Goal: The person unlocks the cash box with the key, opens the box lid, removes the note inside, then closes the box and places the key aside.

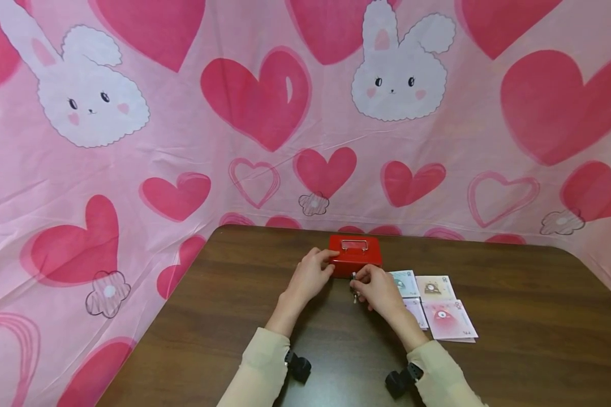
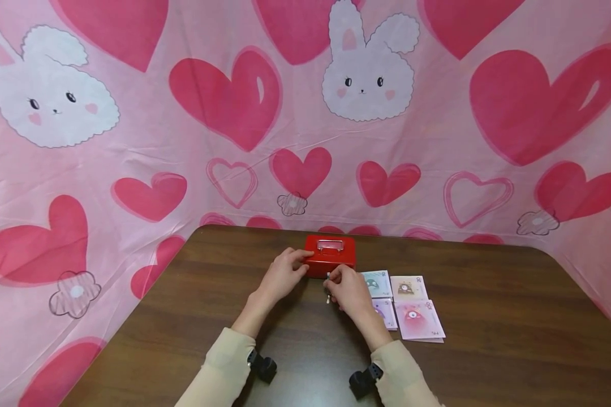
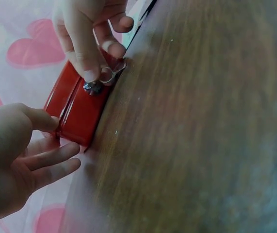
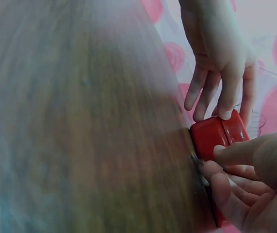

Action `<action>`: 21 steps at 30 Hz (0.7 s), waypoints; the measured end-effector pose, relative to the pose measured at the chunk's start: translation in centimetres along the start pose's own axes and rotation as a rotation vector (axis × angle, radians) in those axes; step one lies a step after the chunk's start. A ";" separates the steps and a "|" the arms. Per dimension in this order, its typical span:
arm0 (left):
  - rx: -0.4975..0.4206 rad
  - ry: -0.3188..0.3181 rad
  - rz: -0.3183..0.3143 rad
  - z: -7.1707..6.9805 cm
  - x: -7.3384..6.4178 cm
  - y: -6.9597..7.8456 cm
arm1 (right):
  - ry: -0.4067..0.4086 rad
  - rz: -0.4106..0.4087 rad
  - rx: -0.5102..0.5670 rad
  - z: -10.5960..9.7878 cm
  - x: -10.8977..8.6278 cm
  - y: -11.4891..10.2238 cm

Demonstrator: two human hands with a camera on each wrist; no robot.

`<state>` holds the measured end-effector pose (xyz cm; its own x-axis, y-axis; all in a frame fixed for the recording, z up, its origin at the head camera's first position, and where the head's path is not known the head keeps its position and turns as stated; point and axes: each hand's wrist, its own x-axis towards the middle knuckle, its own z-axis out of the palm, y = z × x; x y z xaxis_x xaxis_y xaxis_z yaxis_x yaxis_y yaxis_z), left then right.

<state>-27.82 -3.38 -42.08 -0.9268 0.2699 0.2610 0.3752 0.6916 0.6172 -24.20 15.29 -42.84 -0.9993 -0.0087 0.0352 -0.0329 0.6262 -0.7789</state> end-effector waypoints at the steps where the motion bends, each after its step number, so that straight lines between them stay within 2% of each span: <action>1: 0.002 -0.001 -0.002 0.0 0.0 0.0 | 0.001 -0.005 0.005 0.0 0.0 0.0; 15: 0.078 0.032 0.048 0.0 0.0 0.2 | -0.006 -0.012 0.145 0.5 0.3 0.3; 21: 0.075 0.015 0.042 -0.1 0.0 0.2 | -0.021 -0.015 0.178 0.4 0.4 0.4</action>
<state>-27.77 -3.32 -41.82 -0.9098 0.2903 0.2965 0.4111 0.7280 0.5486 -24.60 15.25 -43.43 -0.9987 -0.0349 0.0359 -0.0482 0.4782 -0.8769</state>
